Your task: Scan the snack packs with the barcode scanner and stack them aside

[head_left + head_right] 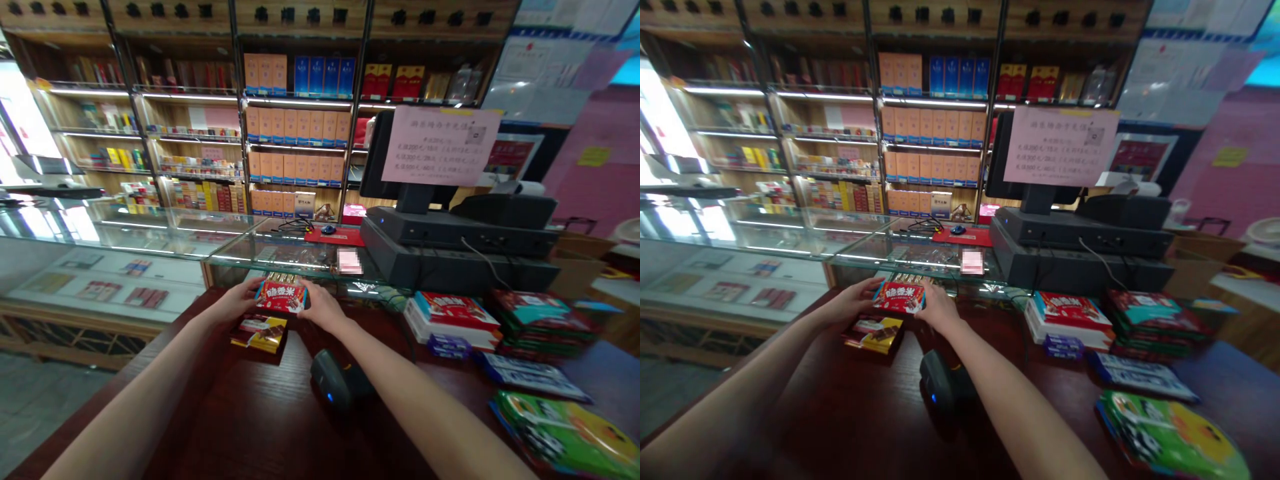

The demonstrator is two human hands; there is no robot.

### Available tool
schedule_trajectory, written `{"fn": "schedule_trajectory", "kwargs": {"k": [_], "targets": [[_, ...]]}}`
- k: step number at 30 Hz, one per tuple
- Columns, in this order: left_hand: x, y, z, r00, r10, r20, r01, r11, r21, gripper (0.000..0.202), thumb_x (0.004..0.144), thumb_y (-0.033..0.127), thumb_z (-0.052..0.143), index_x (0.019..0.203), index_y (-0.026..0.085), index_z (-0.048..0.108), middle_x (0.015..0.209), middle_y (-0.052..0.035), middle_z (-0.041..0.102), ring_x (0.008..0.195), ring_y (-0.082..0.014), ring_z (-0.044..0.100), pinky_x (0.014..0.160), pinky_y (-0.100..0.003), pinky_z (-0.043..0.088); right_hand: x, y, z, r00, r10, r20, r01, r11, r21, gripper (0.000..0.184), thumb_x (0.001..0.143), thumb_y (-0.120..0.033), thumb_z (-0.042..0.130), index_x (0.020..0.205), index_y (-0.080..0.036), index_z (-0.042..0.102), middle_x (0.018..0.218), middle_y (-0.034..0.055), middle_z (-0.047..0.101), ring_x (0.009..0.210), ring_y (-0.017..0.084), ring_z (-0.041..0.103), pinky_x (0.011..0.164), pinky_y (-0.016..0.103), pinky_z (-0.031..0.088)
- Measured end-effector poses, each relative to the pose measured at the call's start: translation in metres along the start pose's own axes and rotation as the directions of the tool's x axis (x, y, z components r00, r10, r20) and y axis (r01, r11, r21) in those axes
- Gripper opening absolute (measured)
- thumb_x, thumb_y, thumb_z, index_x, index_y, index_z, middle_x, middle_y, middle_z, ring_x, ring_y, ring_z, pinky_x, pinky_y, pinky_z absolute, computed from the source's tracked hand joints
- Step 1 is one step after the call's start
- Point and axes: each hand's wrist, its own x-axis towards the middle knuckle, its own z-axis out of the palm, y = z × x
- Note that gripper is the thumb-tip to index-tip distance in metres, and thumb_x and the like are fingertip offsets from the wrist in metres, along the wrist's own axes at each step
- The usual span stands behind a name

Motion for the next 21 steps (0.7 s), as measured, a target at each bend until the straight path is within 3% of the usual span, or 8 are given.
{"fn": "schedule_trajectory", "kwargs": {"k": [4, 7, 15, 21], "targets": [[0.003, -0.008, -0.005, 0.999, -0.033, 0.016, 0.035, 0.996, -0.079, 0.062, 0.070, 0.035, 0.070, 0.128, 0.020, 0.055, 0.117, -0.0111, 0.073, 0.100, -0.0256, 0.072, 0.084, -0.042, 0.058, 0.010, 0.006, 0.014, 1.000, 0.010, 0.029, -0.011, 0.999, 0.035, 0.087, 0.057, -0.022, 0.089, 0.136, -0.024, 0.053, 0.131, 0.0119, 0.063, 0.120, 0.032, 0.059, 0.100, 0.044, 0.045], [0.003, -0.012, -0.009, 0.998, -0.058, -0.010, 0.058, 0.997, -0.042, 0.059, 0.072, 0.042, 0.068, 0.124, 0.017, 0.057, 0.112, -0.0107, 0.075, 0.101, -0.0264, 0.071, 0.086, -0.042, 0.057, 0.014, 0.010, 0.023, 0.999, 0.005, 0.053, -0.006, 1.000, 0.012, 0.083, 0.056, -0.025, 0.090, 0.131, -0.024, 0.056, 0.126, 0.0112, 0.066, 0.117, 0.032, 0.061, 0.097, 0.043, 0.046], [0.005, -0.015, -0.016, 0.977, -0.189, -0.096, 0.191, 0.982, 0.010, 0.070, 0.064, 0.051, 0.072, 0.122, 0.013, 0.062, 0.106, -0.0086, 0.077, 0.100, -0.0284, 0.070, 0.085, -0.038, 0.055, 0.020, 0.003, 0.031, 0.991, 0.019, 0.133, -0.006, 0.995, -0.096, 0.077, 0.062, -0.039, 0.086, 0.131, -0.022, 0.056, 0.120, 0.0125, 0.068, 0.113, 0.032, 0.063, 0.091, 0.039, 0.048], [0.007, -0.022, -0.022, 0.974, -0.187, -0.127, 0.190, 0.982, 0.011, 0.068, 0.060, 0.051, 0.074, 0.116, 0.014, 0.064, 0.101, -0.0075, 0.078, 0.104, -0.0303, 0.070, 0.093, -0.040, 0.053, 0.023, 0.006, 0.039, 0.981, 0.053, 0.184, -0.034, 0.994, -0.106, 0.076, 0.068, -0.046, 0.081, 0.135, -0.023, 0.053, 0.121, 0.0133, 0.068, 0.113, 0.031, 0.063, 0.089, 0.038, 0.049]]}}
